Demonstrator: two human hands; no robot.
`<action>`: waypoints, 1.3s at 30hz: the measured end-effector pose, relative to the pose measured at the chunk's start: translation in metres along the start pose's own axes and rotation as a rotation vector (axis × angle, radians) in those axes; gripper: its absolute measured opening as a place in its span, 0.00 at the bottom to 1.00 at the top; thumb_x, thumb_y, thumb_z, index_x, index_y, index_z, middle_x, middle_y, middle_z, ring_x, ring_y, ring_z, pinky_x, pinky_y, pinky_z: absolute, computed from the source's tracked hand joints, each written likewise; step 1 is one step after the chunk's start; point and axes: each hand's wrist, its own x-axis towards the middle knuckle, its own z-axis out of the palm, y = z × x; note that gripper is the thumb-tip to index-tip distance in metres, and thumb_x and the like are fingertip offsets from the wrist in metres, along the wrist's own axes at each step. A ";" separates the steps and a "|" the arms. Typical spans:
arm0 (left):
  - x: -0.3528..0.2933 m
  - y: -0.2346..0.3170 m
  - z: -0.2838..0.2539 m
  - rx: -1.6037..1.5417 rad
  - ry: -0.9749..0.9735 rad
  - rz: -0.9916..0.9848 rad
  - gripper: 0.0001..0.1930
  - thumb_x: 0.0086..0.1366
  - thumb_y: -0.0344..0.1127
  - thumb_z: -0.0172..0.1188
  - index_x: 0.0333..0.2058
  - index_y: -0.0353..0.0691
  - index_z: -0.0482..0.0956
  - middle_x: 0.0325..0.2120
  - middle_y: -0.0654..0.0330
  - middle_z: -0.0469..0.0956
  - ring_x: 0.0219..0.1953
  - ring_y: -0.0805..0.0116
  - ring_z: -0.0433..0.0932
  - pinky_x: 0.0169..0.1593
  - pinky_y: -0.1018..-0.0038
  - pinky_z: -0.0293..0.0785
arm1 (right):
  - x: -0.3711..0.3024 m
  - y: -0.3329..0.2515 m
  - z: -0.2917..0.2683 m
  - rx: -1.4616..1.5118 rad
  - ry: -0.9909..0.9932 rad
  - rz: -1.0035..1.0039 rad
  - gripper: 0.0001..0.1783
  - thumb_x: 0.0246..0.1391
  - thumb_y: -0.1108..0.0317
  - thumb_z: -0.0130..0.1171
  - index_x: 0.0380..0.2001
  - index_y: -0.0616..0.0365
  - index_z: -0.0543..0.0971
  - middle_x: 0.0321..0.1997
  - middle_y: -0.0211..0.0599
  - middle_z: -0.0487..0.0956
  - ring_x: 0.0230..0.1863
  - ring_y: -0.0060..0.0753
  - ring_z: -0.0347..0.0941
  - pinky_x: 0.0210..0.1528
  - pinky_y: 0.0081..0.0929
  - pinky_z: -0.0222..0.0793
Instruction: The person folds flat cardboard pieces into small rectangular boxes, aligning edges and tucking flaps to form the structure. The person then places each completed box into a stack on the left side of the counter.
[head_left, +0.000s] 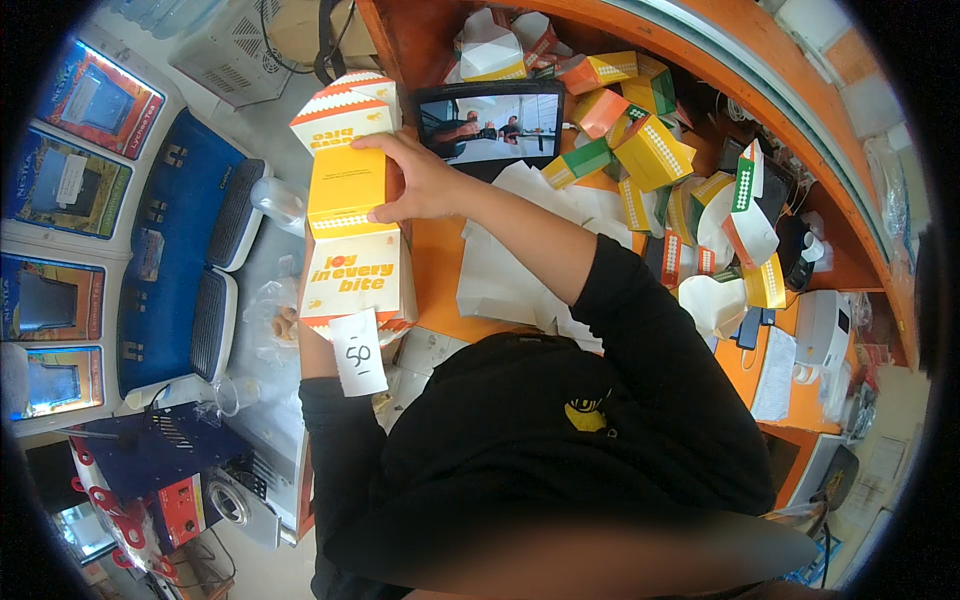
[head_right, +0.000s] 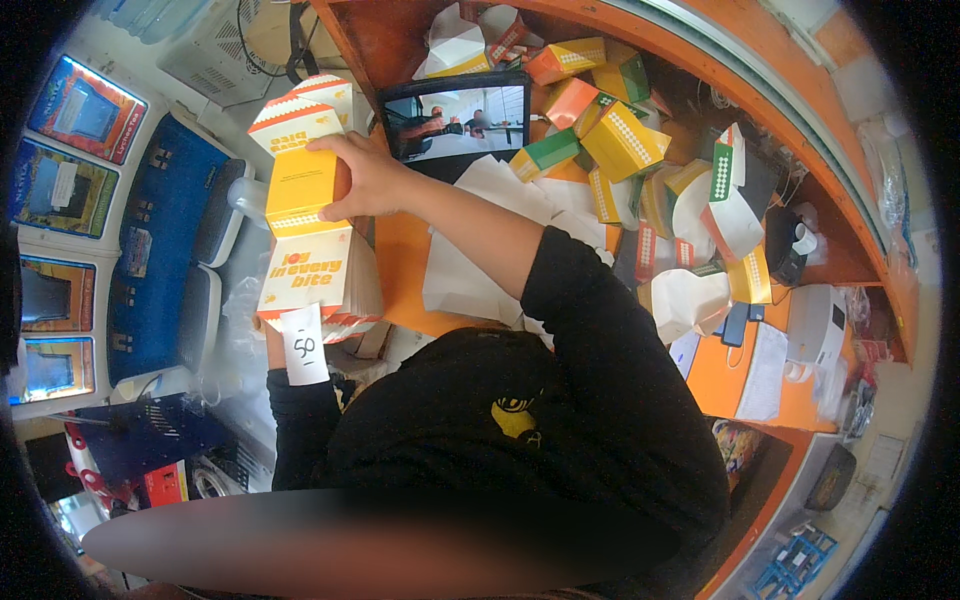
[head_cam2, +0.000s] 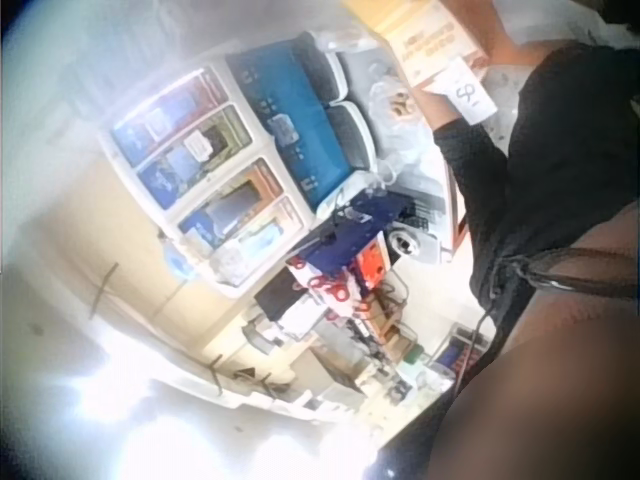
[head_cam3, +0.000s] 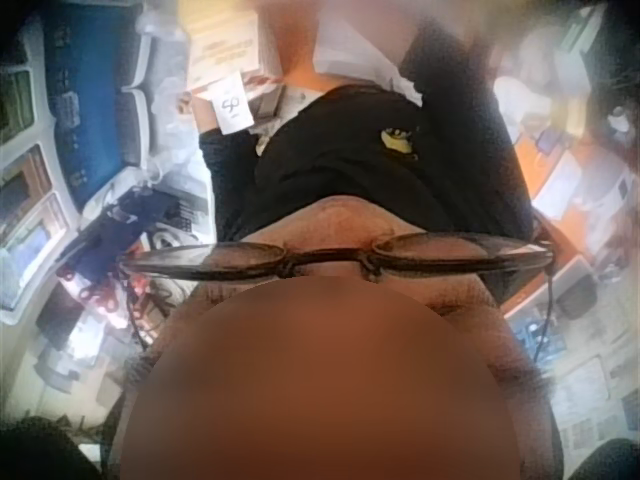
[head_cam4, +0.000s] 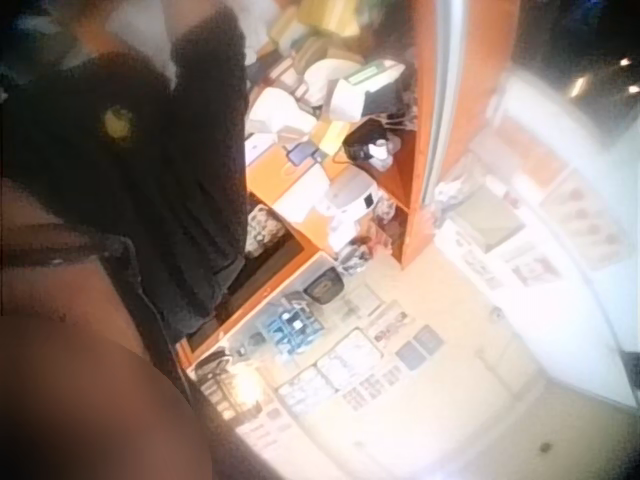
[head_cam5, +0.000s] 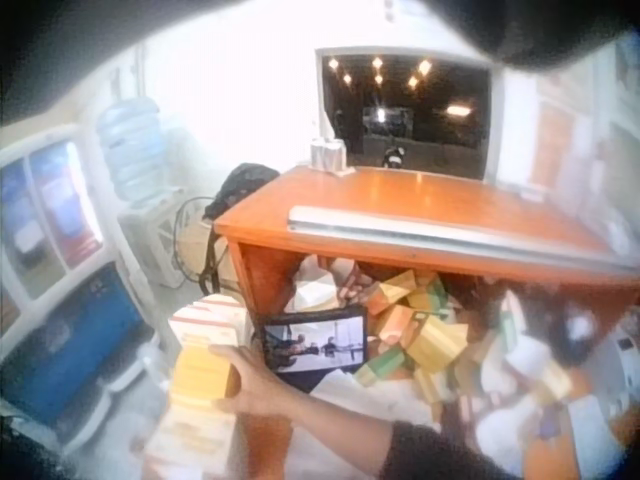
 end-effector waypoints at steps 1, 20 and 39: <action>-0.004 0.002 -0.003 0.027 0.017 0.020 0.34 0.73 0.63 0.36 0.65 0.43 0.63 0.55 0.48 0.75 0.53 0.55 0.79 0.53 0.64 0.79 | 0.003 -0.004 0.000 -0.027 0.007 -0.018 0.50 0.37 0.60 0.77 0.65 0.47 0.63 0.63 0.50 0.63 0.67 0.50 0.60 0.67 0.39 0.59; -0.045 0.026 -0.014 0.405 0.251 0.273 0.34 0.74 0.63 0.36 0.64 0.42 0.65 0.55 0.47 0.75 0.55 0.55 0.78 0.55 0.64 0.76 | 0.052 -0.075 -0.002 -0.181 -0.081 0.058 0.57 0.33 0.39 0.74 0.66 0.52 0.65 0.58 0.53 0.67 0.62 0.52 0.65 0.61 0.39 0.65; -0.058 0.029 -0.014 0.540 0.330 0.304 0.34 0.74 0.62 0.36 0.63 0.40 0.67 0.55 0.47 0.75 0.57 0.55 0.76 0.58 0.65 0.73 | 0.065 -0.100 -0.006 -0.244 -0.066 -0.002 0.57 0.33 0.41 0.75 0.66 0.52 0.65 0.57 0.52 0.69 0.60 0.51 0.68 0.58 0.37 0.69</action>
